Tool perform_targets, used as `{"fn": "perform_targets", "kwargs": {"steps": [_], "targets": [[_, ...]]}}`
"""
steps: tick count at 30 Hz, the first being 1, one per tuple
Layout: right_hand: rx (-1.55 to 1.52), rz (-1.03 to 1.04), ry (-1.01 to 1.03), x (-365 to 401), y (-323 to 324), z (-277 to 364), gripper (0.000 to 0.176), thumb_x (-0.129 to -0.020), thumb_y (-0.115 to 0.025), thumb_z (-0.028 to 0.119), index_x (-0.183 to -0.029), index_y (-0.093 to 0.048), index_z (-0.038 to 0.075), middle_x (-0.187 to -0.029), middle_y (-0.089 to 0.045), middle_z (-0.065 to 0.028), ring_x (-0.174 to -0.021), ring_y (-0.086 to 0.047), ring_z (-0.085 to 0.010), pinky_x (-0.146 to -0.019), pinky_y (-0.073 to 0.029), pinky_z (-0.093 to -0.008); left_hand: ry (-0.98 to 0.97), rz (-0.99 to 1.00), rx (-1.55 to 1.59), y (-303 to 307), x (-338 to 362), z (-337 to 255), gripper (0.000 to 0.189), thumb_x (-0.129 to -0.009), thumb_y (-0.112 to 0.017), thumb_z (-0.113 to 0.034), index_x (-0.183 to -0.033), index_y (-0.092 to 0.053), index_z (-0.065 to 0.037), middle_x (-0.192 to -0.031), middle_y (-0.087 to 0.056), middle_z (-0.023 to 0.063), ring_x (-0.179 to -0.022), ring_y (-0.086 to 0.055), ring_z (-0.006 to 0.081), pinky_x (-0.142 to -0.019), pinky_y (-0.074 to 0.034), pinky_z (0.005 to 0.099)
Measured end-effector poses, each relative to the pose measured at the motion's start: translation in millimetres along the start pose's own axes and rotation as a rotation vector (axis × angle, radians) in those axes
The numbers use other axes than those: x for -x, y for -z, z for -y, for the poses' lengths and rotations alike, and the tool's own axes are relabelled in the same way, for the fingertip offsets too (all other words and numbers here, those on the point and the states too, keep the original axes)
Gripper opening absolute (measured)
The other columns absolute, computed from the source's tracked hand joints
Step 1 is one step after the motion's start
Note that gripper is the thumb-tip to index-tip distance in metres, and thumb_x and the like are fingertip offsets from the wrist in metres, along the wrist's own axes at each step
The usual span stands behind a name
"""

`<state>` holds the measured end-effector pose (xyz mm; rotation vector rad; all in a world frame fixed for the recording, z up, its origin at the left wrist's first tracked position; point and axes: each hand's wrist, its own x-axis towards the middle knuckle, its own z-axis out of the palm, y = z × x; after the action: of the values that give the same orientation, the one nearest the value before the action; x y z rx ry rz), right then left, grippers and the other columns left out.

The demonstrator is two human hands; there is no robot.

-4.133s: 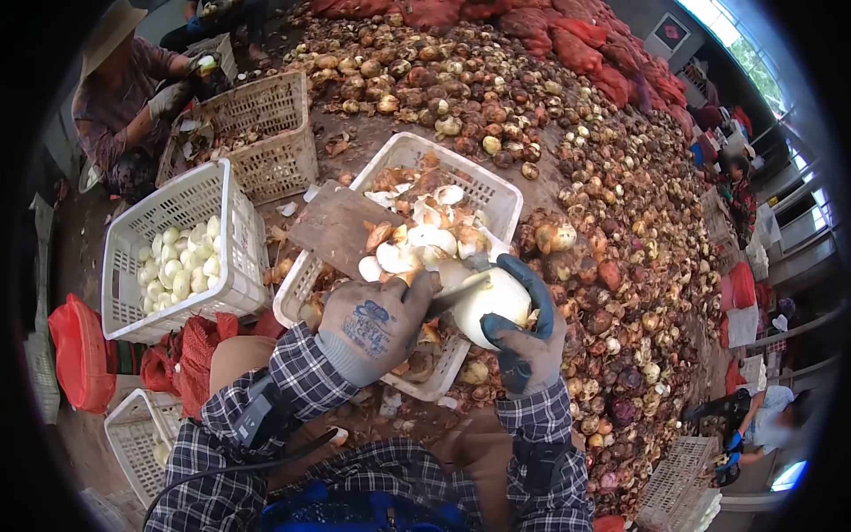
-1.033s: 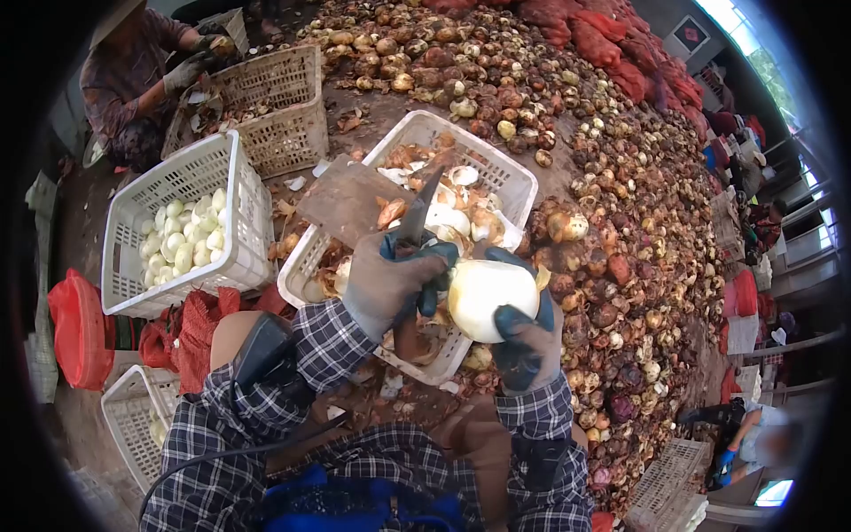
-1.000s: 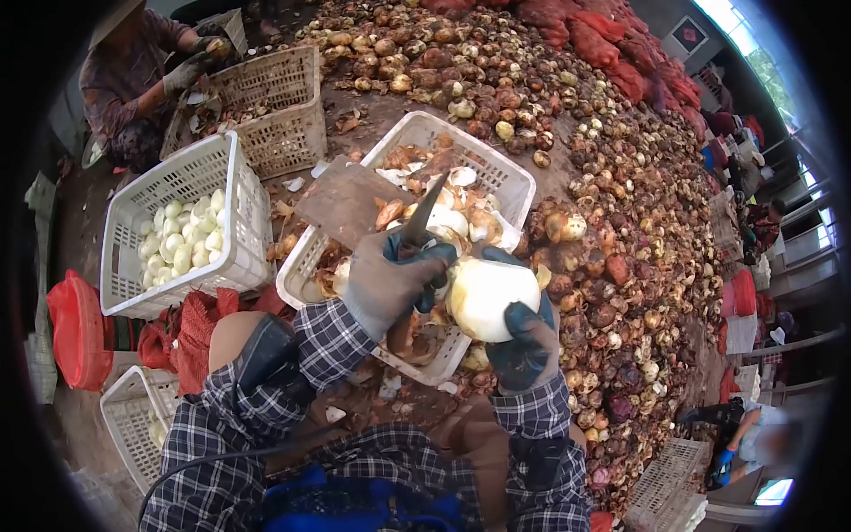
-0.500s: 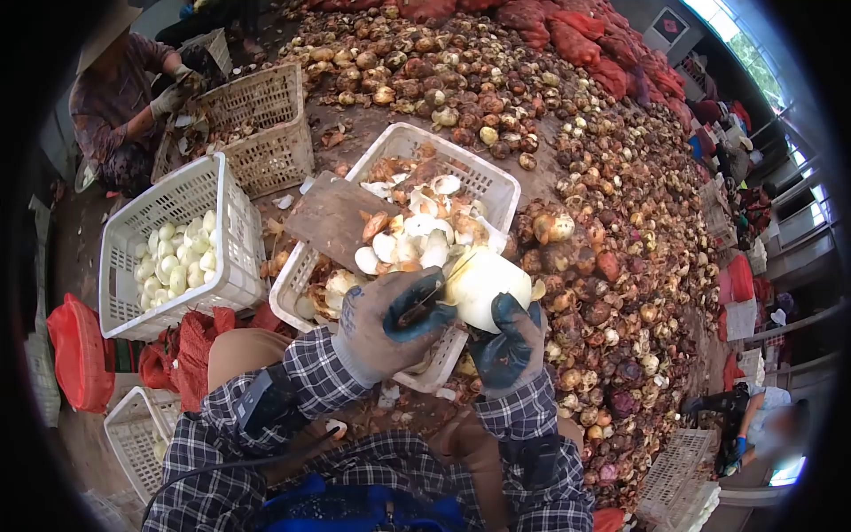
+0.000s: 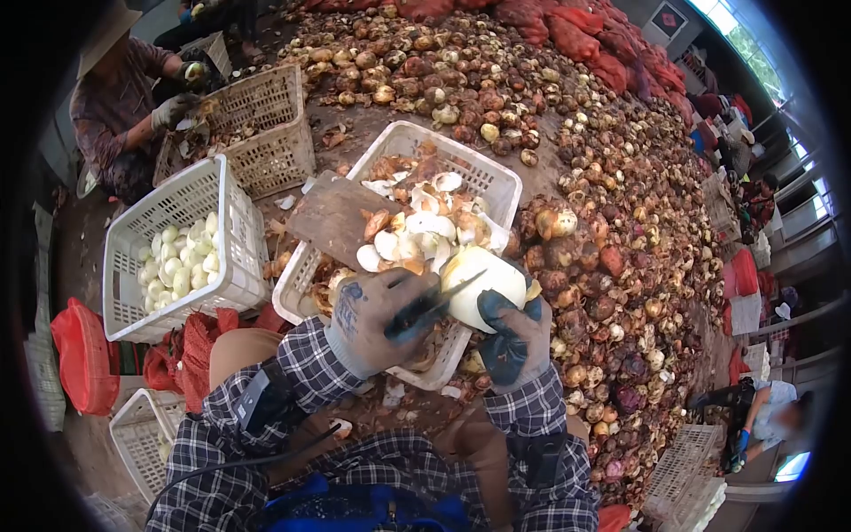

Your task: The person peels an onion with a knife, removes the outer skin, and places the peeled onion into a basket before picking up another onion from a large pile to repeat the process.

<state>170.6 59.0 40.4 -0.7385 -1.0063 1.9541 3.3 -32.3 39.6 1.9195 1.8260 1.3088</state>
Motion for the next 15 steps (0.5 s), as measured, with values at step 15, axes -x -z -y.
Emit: {"fn": "perform_targets", "kwargs": {"steps": [15], "targets": [[-0.011,0.015,-0.006,1,7,-6,0.063,-0.072,-0.067,0.012,-0.128,-0.045,-0.005,-0.119,-0.057,-0.0156,-0.106,-0.059,-0.0267,-0.092,-0.050,-0.0378,0.631,-0.114,0.591,-3,-16,14,0.021,-0.082,-0.067,-0.014,-0.096,-0.065,0.002,-0.068,-0.063,0.0073,-0.060,-0.059,0.0110,-0.056,-0.048,0.0275]]}}
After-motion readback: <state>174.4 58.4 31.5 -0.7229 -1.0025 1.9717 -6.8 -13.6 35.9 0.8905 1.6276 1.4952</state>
